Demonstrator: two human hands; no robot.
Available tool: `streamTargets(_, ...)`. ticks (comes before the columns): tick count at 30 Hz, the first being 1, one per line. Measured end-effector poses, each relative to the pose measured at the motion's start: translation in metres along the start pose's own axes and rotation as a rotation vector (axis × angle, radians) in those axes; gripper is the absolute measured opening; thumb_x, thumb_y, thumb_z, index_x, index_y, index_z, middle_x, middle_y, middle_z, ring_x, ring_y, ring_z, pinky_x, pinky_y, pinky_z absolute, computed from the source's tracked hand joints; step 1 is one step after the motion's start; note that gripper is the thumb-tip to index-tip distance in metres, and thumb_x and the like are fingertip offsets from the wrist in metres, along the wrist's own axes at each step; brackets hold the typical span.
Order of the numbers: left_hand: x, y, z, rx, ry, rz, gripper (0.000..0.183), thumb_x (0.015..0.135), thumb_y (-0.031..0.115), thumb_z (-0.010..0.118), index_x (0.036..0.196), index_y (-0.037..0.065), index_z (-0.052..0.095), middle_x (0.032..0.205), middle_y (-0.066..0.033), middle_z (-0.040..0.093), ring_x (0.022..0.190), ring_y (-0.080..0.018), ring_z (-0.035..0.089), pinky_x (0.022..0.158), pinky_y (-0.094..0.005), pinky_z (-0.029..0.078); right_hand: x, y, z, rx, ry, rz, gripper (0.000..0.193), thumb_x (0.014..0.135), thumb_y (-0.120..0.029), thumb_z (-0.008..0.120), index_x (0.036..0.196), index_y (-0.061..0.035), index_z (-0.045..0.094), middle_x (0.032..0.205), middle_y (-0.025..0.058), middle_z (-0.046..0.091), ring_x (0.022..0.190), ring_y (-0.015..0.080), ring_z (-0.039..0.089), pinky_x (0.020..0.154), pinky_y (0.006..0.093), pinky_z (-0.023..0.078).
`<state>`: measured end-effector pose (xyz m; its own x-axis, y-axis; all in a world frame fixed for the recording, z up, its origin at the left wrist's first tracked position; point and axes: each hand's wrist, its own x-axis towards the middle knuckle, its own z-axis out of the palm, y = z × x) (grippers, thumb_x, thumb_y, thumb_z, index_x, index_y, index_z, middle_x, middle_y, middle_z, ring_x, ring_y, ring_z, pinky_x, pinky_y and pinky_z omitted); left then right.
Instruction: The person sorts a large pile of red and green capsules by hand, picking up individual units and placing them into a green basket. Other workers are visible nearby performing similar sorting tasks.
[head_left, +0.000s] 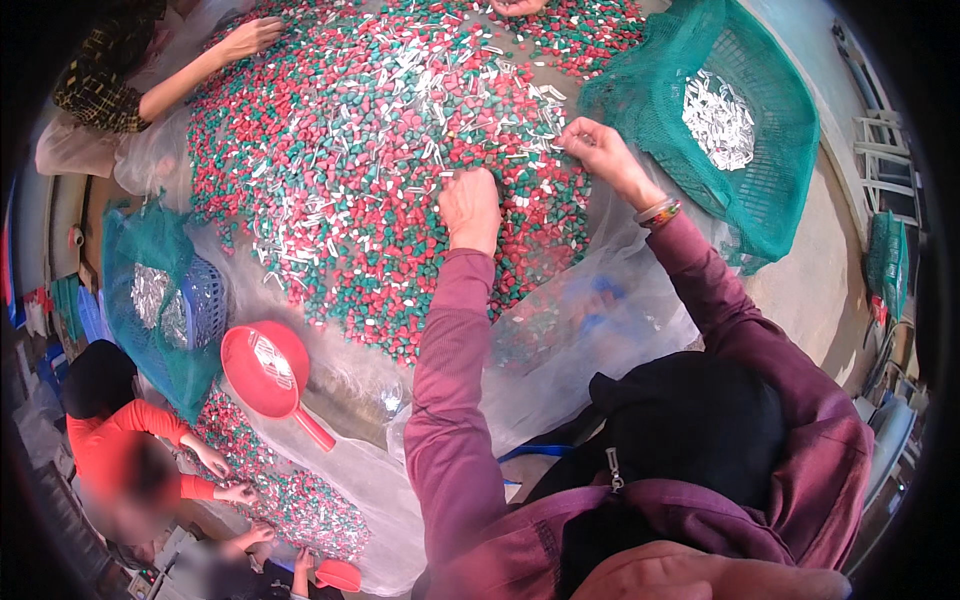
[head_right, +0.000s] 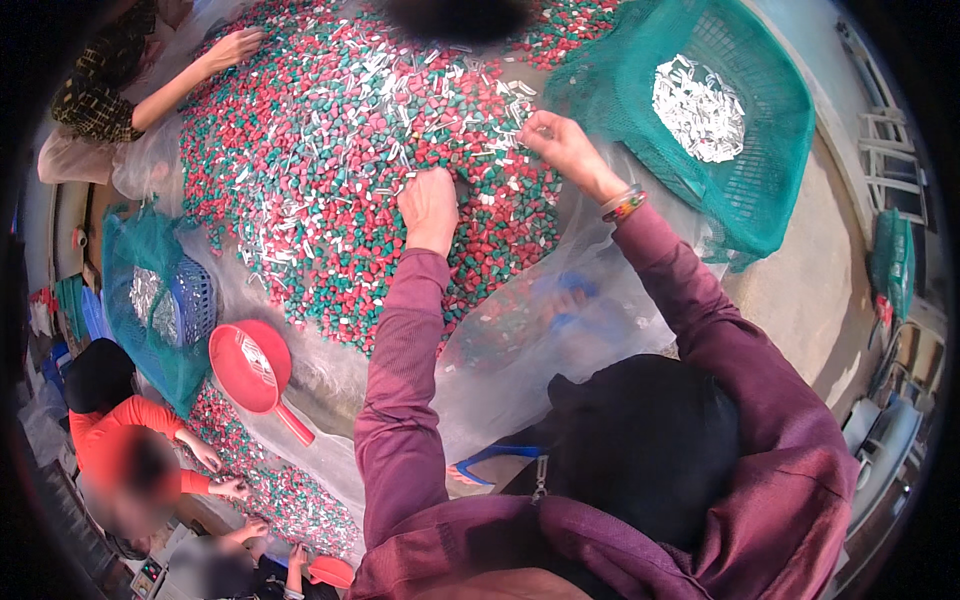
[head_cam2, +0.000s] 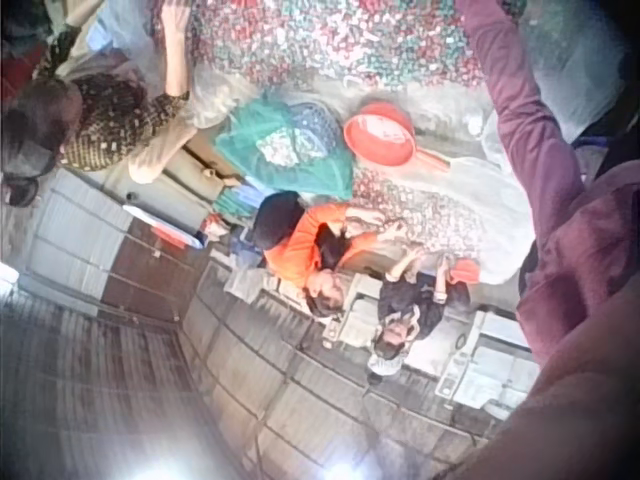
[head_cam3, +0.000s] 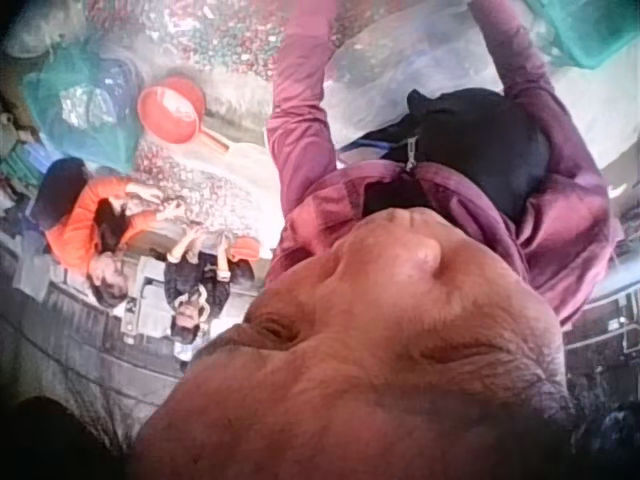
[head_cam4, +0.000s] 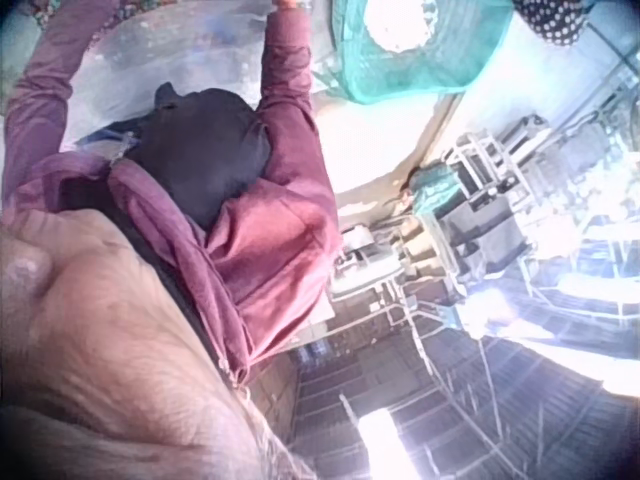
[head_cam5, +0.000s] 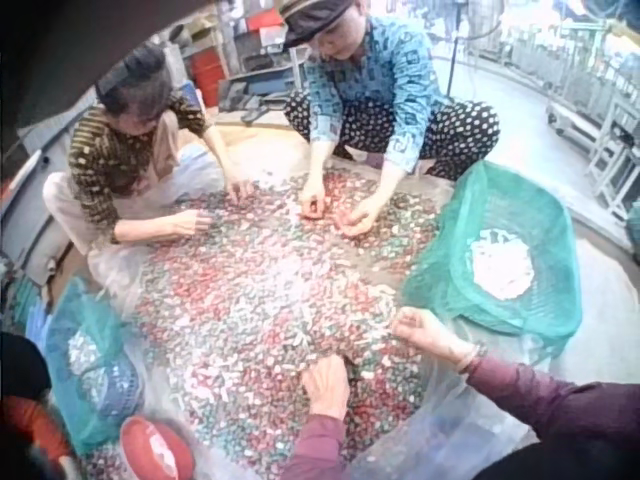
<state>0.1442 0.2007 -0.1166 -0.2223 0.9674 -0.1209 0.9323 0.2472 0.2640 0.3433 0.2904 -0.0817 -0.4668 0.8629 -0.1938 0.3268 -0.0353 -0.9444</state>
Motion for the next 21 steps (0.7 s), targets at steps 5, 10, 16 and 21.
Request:
streamTargets(5, 0.006, -0.017, -0.016, 0.016, -0.072, 0.145, 0.011, 0.078, 0.003, 0.057, 0.081, 0.001, 0.067, 0.085, -0.0194, 0.066, 0.079, -0.0334, 0.067, 0.067, -0.0421, 0.054, 0.015, 0.021, 0.007, -0.827, 0.082, 0.147, 0.032, 0.087, -0.02, 0.057, 0.113, -0.0042, 0.049, 0.099, 0.0244, 0.065, 0.095, 0.0394, 0.063, 0.079, 0.0496, 0.049)
streamTargets(10, 0.001, -0.024, -0.014, 0.085, -0.059, 0.153, 0.014, 0.08, 0.004, 0.056, 0.091, -0.003, 0.063, 0.083, -0.0186, 0.067, 0.081, -0.0326, 0.068, 0.07, -0.0425, 0.054, 0.028, 0.023, 0.031, -1.102, -0.061, 0.166, 0.029, 0.084, -0.008, 0.049, 0.111, 0.0013, 0.048, 0.093, 0.0229, 0.067, 0.091, 0.0387, 0.065, 0.08, 0.0482, 0.05)
streamTargets(16, -0.008, -0.015, -0.009, 0.061, -0.107, 0.177, 0.013, 0.078, 0.003, 0.056, 0.088, -0.005, 0.06, 0.082, -0.0232, 0.067, 0.081, -0.0368, 0.067, 0.07, -0.0452, 0.053, 0.021, 0.026, 0.071, -1.037, -0.306, -0.07, 0.025, 0.085, -0.01, 0.05, 0.109, -0.0017, 0.049, 0.084, 0.0215, 0.067, 0.081, 0.0381, 0.066, 0.068, 0.0475, 0.052)
streamTargets(21, -0.013, -0.024, -0.02, -0.029, -0.346, 0.035, 0.025, 0.076, 0.016, 0.069, 0.092, -0.003, 0.065, 0.091, -0.023, 0.067, 0.089, -0.0369, 0.066, 0.078, -0.0451, 0.051, 0.009, 0.02, 0.091, -0.703, -0.305, -0.205, 0.031, 0.09, -0.028, 0.056, 0.108, -0.0035, 0.054, 0.078, 0.0163, 0.066, 0.071, 0.0325, 0.065, 0.062, 0.0448, 0.048)
